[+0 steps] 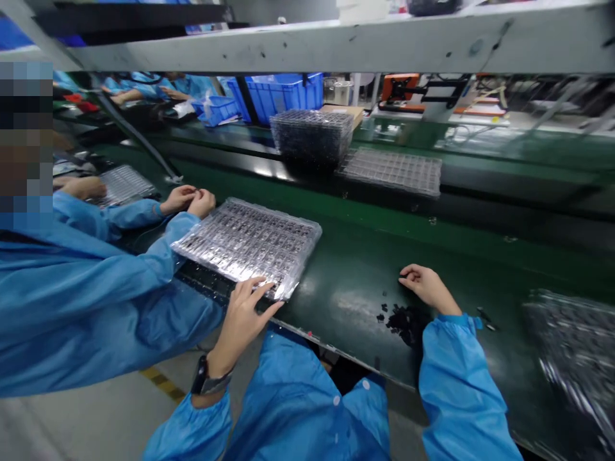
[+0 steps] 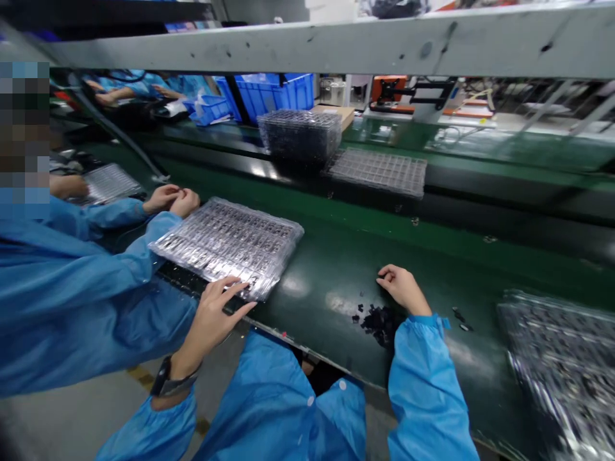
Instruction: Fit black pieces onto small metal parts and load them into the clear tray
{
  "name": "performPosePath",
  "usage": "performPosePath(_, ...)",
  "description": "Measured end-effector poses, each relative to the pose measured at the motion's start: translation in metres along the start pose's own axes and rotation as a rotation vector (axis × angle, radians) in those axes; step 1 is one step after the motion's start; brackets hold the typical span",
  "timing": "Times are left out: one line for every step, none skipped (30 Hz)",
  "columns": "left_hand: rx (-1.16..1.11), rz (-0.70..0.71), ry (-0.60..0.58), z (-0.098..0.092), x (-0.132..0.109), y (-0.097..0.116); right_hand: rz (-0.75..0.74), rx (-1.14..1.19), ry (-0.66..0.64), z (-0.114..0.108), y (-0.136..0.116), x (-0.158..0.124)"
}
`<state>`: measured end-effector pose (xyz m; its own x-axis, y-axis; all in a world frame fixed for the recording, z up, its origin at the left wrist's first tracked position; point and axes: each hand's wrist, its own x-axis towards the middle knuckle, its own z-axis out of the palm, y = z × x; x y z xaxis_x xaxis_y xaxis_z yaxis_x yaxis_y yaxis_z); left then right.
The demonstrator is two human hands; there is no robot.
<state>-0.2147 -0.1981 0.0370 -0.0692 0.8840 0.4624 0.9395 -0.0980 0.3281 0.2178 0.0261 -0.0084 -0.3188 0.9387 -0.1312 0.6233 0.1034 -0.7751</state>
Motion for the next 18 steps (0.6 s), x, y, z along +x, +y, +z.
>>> performPosePath(0.001, 0.020, 0.016, 0.001, -0.001, -0.001, 0.004, -0.007, -0.012, 0.000, -0.002, -0.001)
performPosePath(-0.002, 0.037, 0.034, 0.003, -0.001, -0.003, 0.004, -0.015, -0.024, 0.000, -0.004, -0.002)
performPosePath(-0.008, 0.051, 0.048, 0.005, 0.000, -0.005, 0.006, -0.026, -0.028, 0.000, -0.006, -0.003)
performPosePath(-0.015, 0.063, 0.056, 0.007, 0.002, -0.007, 0.004, -0.036, -0.020, 0.000, -0.007, -0.004)
performPosePath(-0.023, 0.076, 0.062, 0.009, 0.004, -0.008, 0.002, -0.046, 0.004, -0.001, -0.008, -0.004)
performPosePath(-0.031, 0.088, 0.067, 0.011, 0.006, -0.009, 0.006, -0.056, 0.039, -0.002, -0.008, -0.004)
performPosePath(-0.038, 0.098, 0.071, 0.012, 0.007, -0.009, 0.014, -0.070, 0.070, -0.004, -0.008, -0.004)
performPosePath(-0.044, 0.104, 0.073, 0.013, 0.009, -0.009, 0.026, -0.085, 0.095, -0.005, -0.008, -0.004)
performPosePath(-0.049, 0.104, 0.071, 0.013, 0.010, -0.008, 0.042, -0.101, 0.107, -0.007, -0.008, -0.005)
performPosePath(-0.052, 0.098, 0.068, 0.012, 0.011, -0.007, 0.055, -0.115, 0.108, -0.008, -0.008, -0.005)
performPosePath(-0.052, 0.089, 0.067, 0.012, 0.012, -0.005, 0.065, -0.126, 0.100, -0.009, -0.009, -0.006)
performPosePath(-0.050, 0.080, 0.069, 0.011, 0.012, -0.003, 0.069, -0.132, 0.089, -0.010, -0.009, -0.007)
performPosePath(-0.047, 0.072, 0.081, 0.010, 0.013, -0.002, 0.069, -0.134, 0.078, -0.010, -0.010, -0.007)
performPosePath(-0.044, 0.061, 0.094, 0.009, 0.013, -0.001, 0.067, -0.134, 0.068, -0.009, -0.011, -0.007)
performPosePath(-0.042, 0.050, 0.111, 0.009, 0.014, 0.000, 0.065, -0.136, 0.056, -0.008, -0.012, -0.007)
performPosePath(-0.040, 0.038, 0.127, 0.009, 0.014, 0.000, 0.065, -0.141, 0.046, -0.007, -0.013, -0.007)
performPosePath(-0.038, 0.027, 0.137, 0.011, 0.014, 0.000, 0.066, -0.146, 0.038, -0.006, -0.014, -0.007)
performPosePath(-0.036, 0.017, 0.136, 0.012, 0.013, -0.002, 0.067, -0.151, 0.033, -0.005, -0.015, -0.007)
